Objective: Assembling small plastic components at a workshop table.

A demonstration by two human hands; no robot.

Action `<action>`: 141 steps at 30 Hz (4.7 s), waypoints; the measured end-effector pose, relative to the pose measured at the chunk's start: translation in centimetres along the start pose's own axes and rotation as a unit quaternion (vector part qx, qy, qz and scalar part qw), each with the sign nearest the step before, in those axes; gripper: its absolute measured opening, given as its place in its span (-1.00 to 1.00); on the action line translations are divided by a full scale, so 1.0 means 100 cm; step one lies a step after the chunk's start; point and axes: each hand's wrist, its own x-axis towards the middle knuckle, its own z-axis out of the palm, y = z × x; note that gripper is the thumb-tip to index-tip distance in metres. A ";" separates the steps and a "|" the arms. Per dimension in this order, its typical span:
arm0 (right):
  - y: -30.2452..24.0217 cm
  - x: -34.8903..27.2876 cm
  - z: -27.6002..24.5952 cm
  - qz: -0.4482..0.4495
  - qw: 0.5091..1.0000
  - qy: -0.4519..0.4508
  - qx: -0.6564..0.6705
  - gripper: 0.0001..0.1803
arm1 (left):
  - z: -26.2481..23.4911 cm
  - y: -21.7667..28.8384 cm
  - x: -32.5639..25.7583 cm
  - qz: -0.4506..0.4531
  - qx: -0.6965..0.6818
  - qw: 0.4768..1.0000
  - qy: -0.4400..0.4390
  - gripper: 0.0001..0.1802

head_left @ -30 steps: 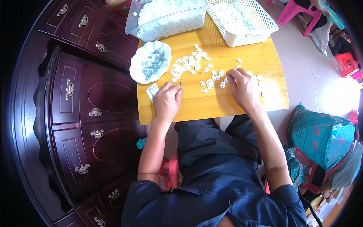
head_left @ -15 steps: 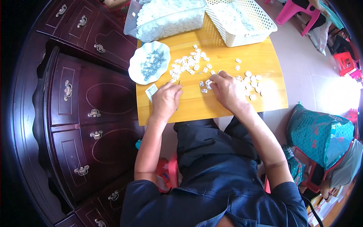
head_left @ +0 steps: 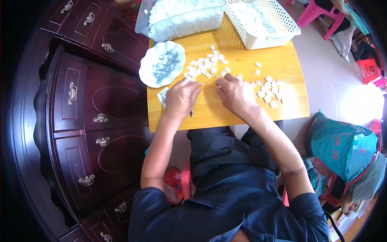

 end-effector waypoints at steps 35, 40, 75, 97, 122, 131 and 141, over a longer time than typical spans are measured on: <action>0.024 -0.122 -0.018 0.234 0.807 0.042 0.541 -0.81 | 0.046 0.118 -0.027 -0.061 -0.328 0.938 -0.098 -0.95; 0.036 -0.124 -0.023 0.190 0.856 0.043 0.479 -0.78 | 0.051 0.126 -0.020 -0.044 -0.282 0.954 -0.091 -0.94; 0.041 -0.129 -0.031 0.285 0.647 0.075 0.703 -0.87 | 0.065 0.135 -0.012 -0.201 -0.449 0.860 -0.132 -0.86; 0.043 -0.127 -0.035 0.277 0.650 0.094 0.701 -0.86 | 0.075 0.139 -0.015 -0.198 -0.460 0.855 -0.139 -0.86; 0.046 -0.129 -0.023 0.257 0.724 0.113 0.630 -0.87 | 0.051 0.128 0.011 -0.029 -0.258 0.948 -0.186 -0.97; 0.046 -0.130 -0.025 0.257 0.743 0.099 0.610 -0.88 | 0.048 0.125 0.015 -0.008 -0.230 0.949 -0.216 -0.96; 0.048 -0.129 -0.025 0.260 0.758 0.099 0.590 -0.89 | 0.049 0.125 0.018 -0.027 -0.266 0.937 -0.224 -0.95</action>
